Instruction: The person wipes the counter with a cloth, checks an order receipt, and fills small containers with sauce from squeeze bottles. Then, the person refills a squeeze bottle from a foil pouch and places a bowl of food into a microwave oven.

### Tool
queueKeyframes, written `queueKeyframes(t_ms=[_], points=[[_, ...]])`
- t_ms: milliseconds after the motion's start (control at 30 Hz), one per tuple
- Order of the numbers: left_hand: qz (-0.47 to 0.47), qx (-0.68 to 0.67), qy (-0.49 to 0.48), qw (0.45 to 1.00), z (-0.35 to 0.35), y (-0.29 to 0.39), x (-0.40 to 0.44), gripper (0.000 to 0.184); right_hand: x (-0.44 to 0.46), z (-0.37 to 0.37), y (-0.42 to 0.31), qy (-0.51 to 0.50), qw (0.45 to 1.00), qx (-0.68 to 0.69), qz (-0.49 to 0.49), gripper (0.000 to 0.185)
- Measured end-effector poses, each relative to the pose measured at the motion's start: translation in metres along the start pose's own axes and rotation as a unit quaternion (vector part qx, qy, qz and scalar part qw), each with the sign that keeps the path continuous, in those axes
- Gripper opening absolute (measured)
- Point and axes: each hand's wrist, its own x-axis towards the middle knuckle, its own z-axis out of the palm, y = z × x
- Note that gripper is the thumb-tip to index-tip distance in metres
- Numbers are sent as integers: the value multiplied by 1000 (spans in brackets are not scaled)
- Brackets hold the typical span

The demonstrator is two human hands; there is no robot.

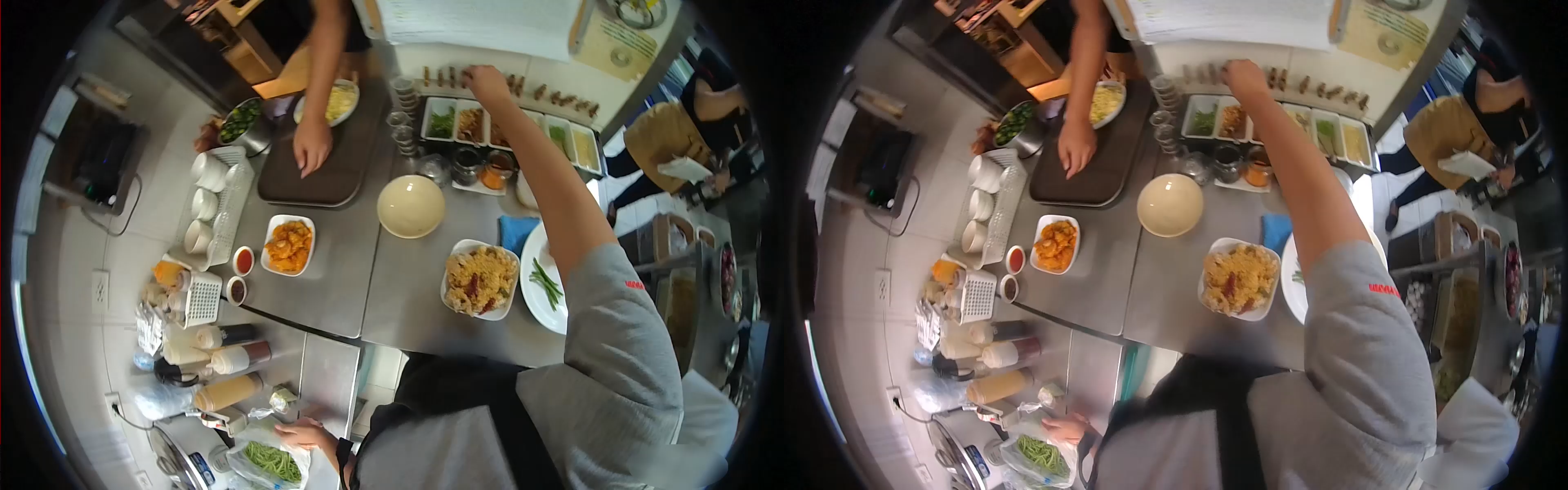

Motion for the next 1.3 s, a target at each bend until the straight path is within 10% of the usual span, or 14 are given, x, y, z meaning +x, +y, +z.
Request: queueKeyframes(t_ms=[167, 267, 300, 333, 567, 667, 1033, 1200, 1300], points=[[275, 76, 29, 958, 25, -50, -15, 60, -65, -66, -32, 130, 942, 293, 101, 27], [301, -242, -104, 916, 26, 70, -96, 47, -168, -84, -47, 19, 838, 522, 161, 27], [317, -321, -138, 882, 22, 107, -108, 47, -202, -62, -40, 29, 882, 461, 97, 23], [348, -402, -170, 830, 13, 143, -115, 47, -234, -66, -49, -94, 785, 585, 181, 24], [575, -755, -241, 203, -109, 324, -88, 45, -289, -68, -72, -200, 881, 418, 94, 20], [605, -756, -247, 29, -146, 358, -88, 44, -284, -59, -74, -227, 876, 418, 79, 18], [606, -742, -262, -117, -170, 384, -86, 42, -299, -58, -88, -241, 918, 308, 58, 36], [598, -741, -266, -147, -169, 391, -82, 41, -341, -124, -128, 47, 913, 351, 204, 40], [595, -741, -269, -158, -168, 396, -79, 40, -392, -158, -138, -35, 873, 327, 361, 28]])
